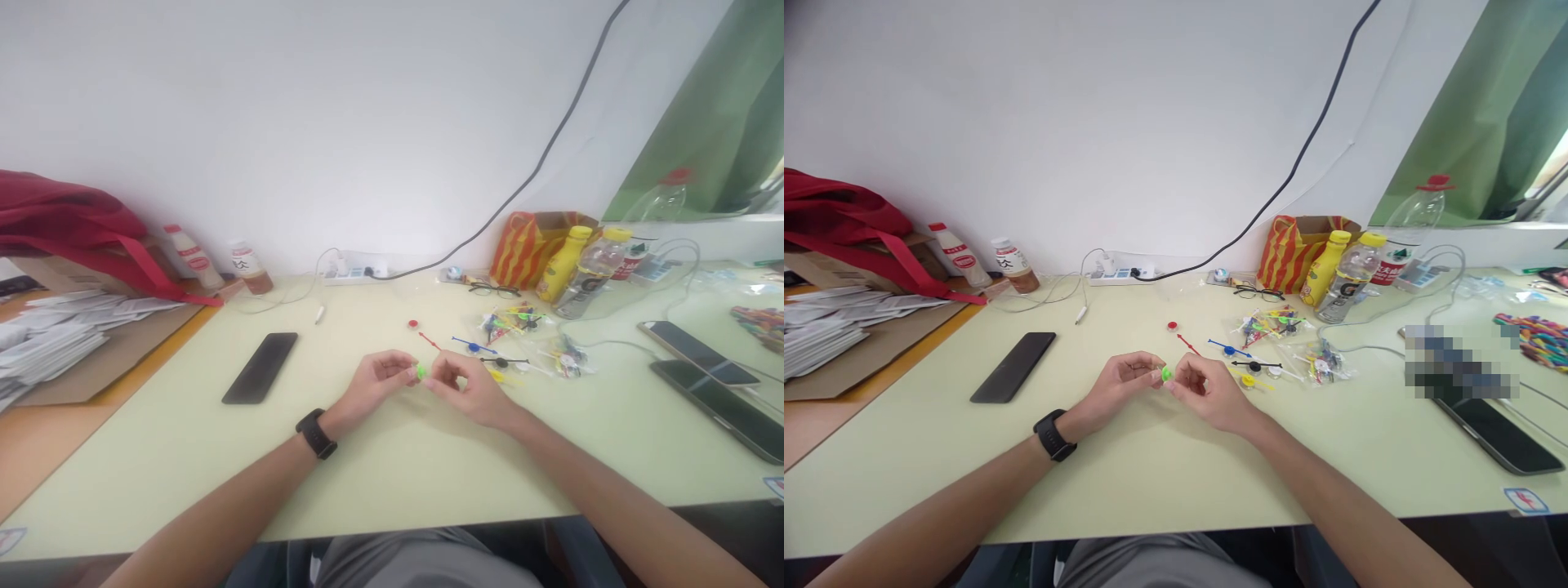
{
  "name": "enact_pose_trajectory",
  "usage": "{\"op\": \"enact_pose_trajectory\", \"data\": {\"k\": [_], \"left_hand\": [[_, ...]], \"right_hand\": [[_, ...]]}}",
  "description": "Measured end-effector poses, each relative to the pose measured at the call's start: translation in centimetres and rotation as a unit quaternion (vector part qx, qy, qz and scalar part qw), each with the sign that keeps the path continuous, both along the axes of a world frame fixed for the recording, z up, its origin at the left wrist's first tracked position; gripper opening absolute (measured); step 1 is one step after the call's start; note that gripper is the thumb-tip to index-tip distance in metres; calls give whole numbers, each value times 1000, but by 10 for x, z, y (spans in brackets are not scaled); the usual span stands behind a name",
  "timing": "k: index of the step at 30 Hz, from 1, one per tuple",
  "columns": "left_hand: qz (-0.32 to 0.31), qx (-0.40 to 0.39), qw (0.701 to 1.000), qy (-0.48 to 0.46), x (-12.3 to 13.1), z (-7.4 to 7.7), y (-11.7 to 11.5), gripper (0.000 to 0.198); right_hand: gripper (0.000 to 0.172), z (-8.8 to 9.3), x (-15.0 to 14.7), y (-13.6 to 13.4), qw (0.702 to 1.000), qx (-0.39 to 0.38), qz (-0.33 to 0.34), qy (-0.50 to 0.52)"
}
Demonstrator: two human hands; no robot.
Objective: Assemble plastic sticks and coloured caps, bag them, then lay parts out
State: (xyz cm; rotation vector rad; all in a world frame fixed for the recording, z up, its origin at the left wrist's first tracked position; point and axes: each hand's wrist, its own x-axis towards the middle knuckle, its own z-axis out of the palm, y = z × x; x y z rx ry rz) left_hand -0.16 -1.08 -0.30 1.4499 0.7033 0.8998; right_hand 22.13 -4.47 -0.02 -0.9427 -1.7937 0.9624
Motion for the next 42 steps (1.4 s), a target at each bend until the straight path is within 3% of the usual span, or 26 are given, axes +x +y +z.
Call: {"op": "enact_pose_trajectory", "data": {"k": [10,20,23,26,27,29,30,32,34,38,42], "left_hand": [[-2,-2,1000,0,1,1,0,28],[-9,-7,1000,-6,2,3,-1,26],[-3,-8,1000,-11,1,0,0,27],[3,-11,1000,-10,0,-2,1,29],[3,-10,1000,-10,0,-2,1,29],[5,-11,1000,-10,1,0,0,29],[6,-12,1000,-8,1,1,0,29],[12,-14,1000,-3,2,3,-2,30],[19,-16,1000,1,3,4,-2,31],[23,-13,1000,1,2,4,-2,29],[7,-2,1000,-4,1,2,-1,27]], "right_hand": [[15,-2,1,0,1000,1,7,7],[16,-4,-1,0,1000,-7,0,-21],[27,-5,0,0,1000,-4,-4,2],[50,-4,2,0,999,-11,-17,41],[49,-3,3,0,998,-13,-17,52],[24,1,5,0,998,-20,24,60],[28,2,7,1,996,-23,58,60],[59,4,8,1,990,-29,124,54],[65,4,8,1,990,-31,130,47],[41,1,4,2,998,-41,38,27],[25,-1,0,2,998,-44,4,35]]}}
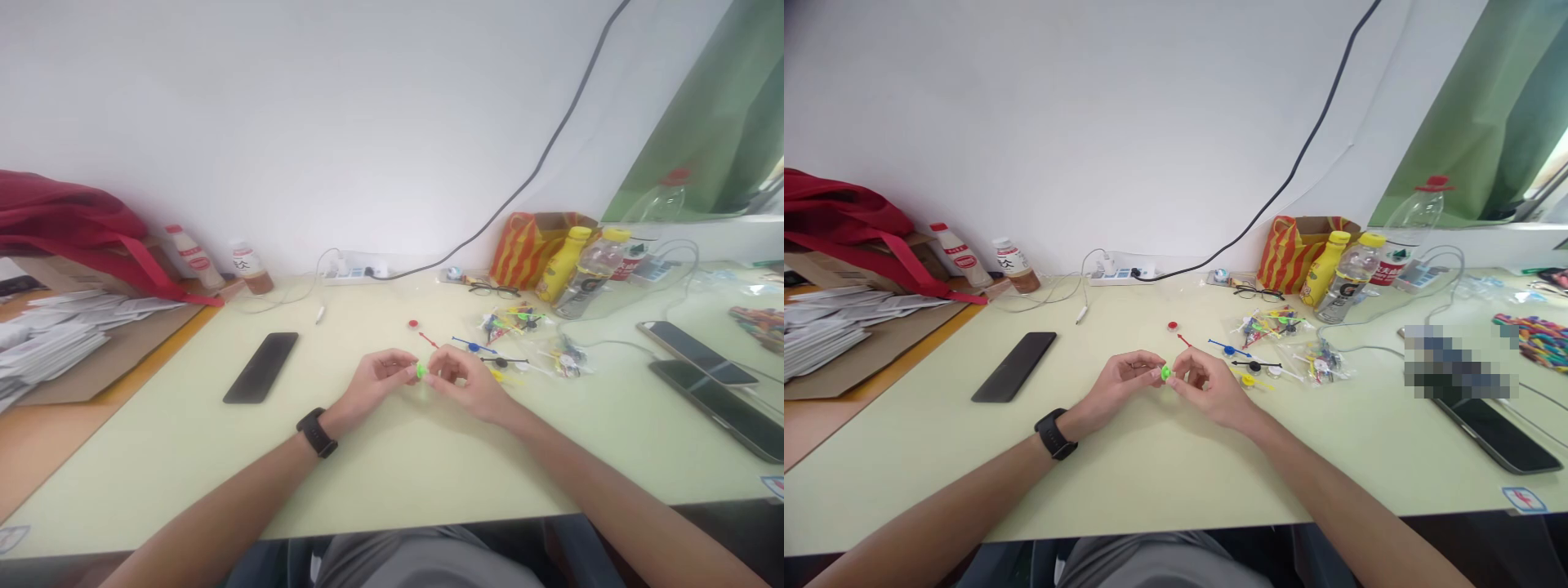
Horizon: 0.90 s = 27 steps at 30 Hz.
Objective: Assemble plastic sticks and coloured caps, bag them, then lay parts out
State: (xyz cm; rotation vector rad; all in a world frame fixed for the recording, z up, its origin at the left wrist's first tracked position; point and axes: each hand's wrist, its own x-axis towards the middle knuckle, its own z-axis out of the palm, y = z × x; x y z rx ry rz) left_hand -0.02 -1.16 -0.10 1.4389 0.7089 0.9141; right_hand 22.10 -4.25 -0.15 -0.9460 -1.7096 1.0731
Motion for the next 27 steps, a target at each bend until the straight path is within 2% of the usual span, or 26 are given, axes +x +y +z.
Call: {"op": "enact_pose_trajectory", "data": {"k": [9,12,16,17,18,20,23,25,27], "left_hand": [[-4,4,1000,-1,0,1,0,28],[5,-2,1000,-3,1,2,-1,30],[10,-13,1000,-8,1,3,-1,31],[10,-14,1000,-9,1,3,-1,31],[11,-13,1000,-8,1,3,-2,31],[13,-11,1000,-5,1,3,-2,30],[13,-13,1000,-2,2,5,-3,30],[11,-15,1000,-5,2,5,-3,31],[10,-10,1000,-6,2,5,-3,31]], "right_hand": [[15,-1,0,-1,999,25,-11,-36],[28,-1,1,-2,999,37,-20,-14],[61,0,2,-4,996,66,-50,15],[63,0,3,-4,996,69,-56,19],[57,0,3,-5,996,66,-55,14],[31,0,5,-4,999,39,-31,-18],[61,-1,7,-1,998,-6,11,-62],[63,-1,8,1,999,-3,3,-52],[54,0,6,2,999,8,-14,-34]]}}
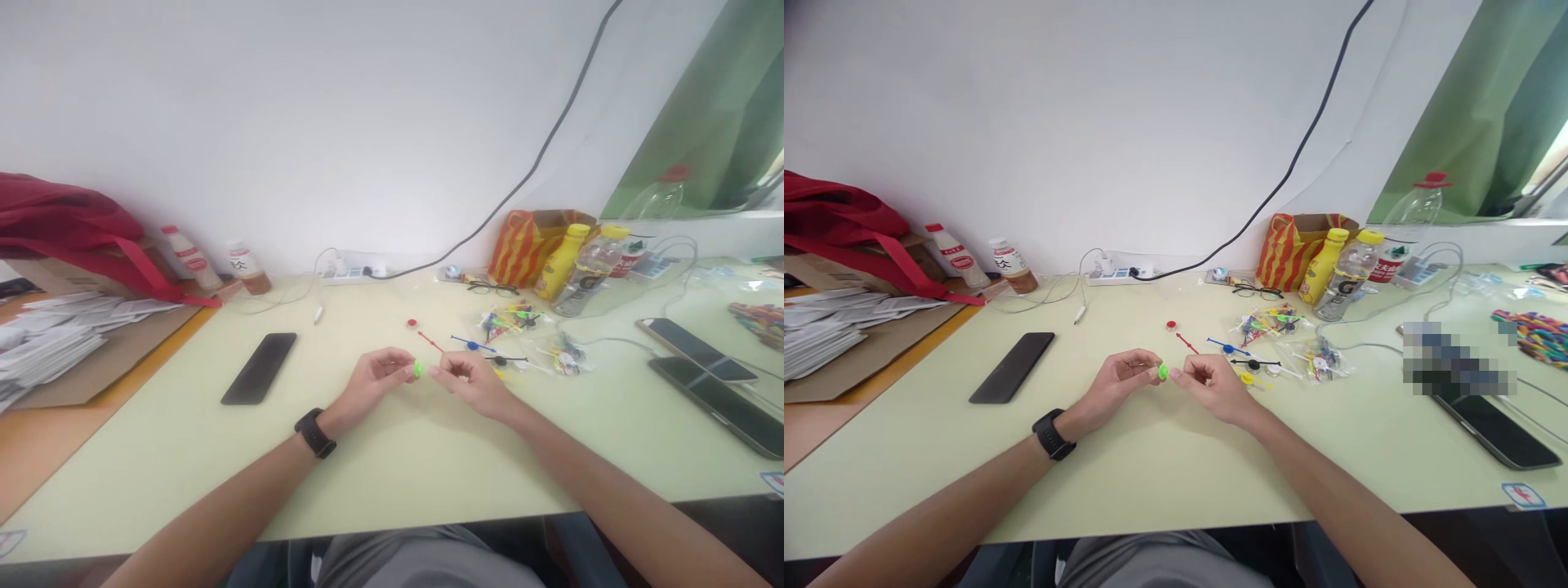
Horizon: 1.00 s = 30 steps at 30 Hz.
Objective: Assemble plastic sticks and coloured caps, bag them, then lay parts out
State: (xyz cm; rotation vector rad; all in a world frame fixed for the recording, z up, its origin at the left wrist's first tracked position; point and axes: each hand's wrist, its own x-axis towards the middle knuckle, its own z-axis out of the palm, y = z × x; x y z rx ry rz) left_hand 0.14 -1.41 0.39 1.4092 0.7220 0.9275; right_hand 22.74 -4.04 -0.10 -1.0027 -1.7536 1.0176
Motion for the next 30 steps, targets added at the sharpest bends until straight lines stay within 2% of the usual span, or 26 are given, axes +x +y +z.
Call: {"op": "enact_pose_trajectory", "data": {"k": [5,10,14,18,19,20,22,24,26,28,30], "left_hand": [[-3,10,1000,11,-2,-4,2,28],[-10,12,1000,7,-2,-5,2,29],[-9,7,1000,1,-2,-5,3,29],[-3,0,1000,-3,-2,-5,3,29],[-3,-1,1000,-3,-2,-5,3,29],[-4,-2,1000,-2,-2,-4,2,29],[-4,-2,1000,0,-1,-3,1,29],[1,-3,1000,5,-1,-1,0,30],[7,-5,1000,7,0,1,0,30],[7,-6,1000,9,0,1,0,29],[2,-2,1000,11,-1,0,0,28]], "right_hand": [[33,2,-6,-2,999,-10,13,31],[26,-1,-7,-2,1000,-2,10,21],[26,-3,-6,-2,1000,7,9,21],[53,-3,-5,-6,998,44,-20,30],[54,-4,-4,-6,998,58,-30,22],[49,-4,-4,-7,997,69,-36,5],[27,-5,-2,-6,995,80,-38,-41],[49,-5,-1,-3,993,81,-40,-74],[59,-5,-1,-1,993,76,-54,-70],[55,-3,-1,0,995,67,-64,-44],[43,1,-3,0,998,49,-45,-18]]}}
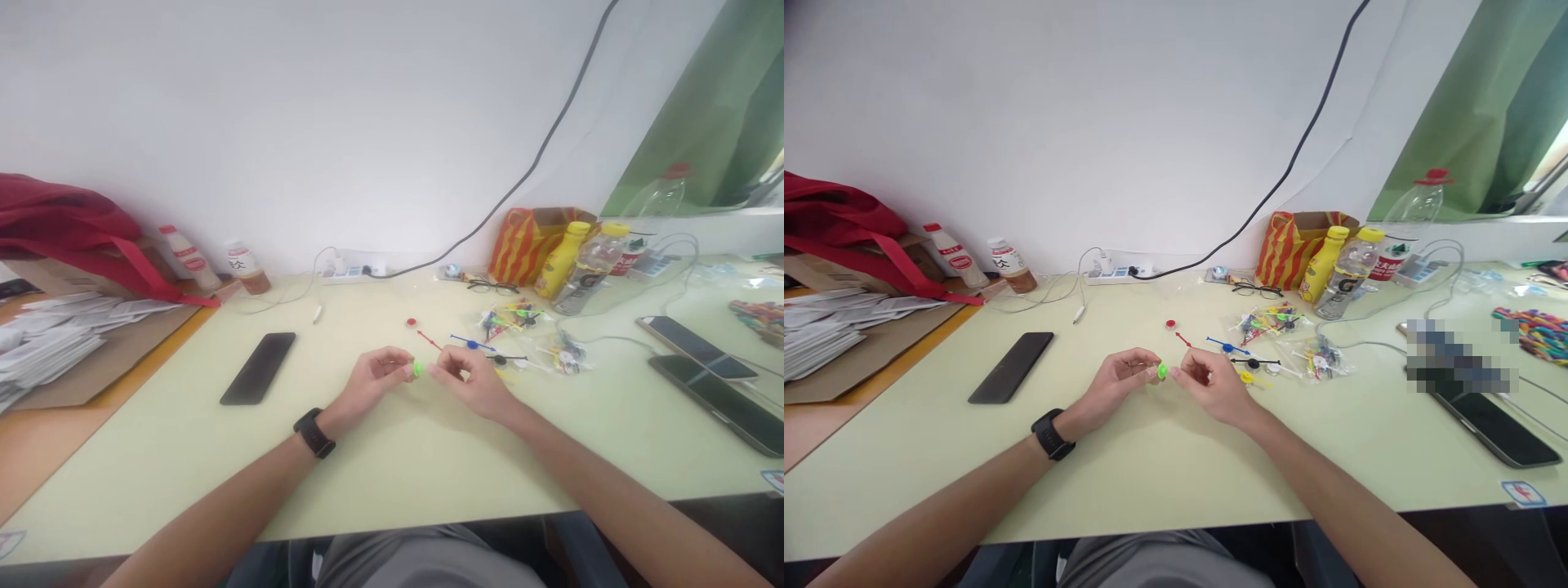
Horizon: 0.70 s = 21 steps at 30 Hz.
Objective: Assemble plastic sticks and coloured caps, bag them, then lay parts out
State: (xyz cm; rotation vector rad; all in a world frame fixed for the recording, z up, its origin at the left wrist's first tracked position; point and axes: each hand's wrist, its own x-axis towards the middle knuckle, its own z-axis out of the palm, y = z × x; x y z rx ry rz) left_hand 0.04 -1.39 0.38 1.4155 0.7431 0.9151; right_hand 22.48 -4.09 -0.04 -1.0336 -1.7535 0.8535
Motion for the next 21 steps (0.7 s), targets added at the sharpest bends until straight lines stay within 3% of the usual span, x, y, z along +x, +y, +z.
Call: {"op": "enact_pose_trajectory", "data": {"k": [8,17,21], "left_hand": [[-13,12,1000,-3,-1,-6,2,29],[-34,19,999,24,0,-1,-1,30],[-64,28,997,33,0,-1,-4,41]], "right_hand": [[21,0,-4,-4,998,-36,45,33],[44,-9,-6,-2,998,-46,29,35],[37,-12,-6,-2,999,-38,-1,-33]]}}
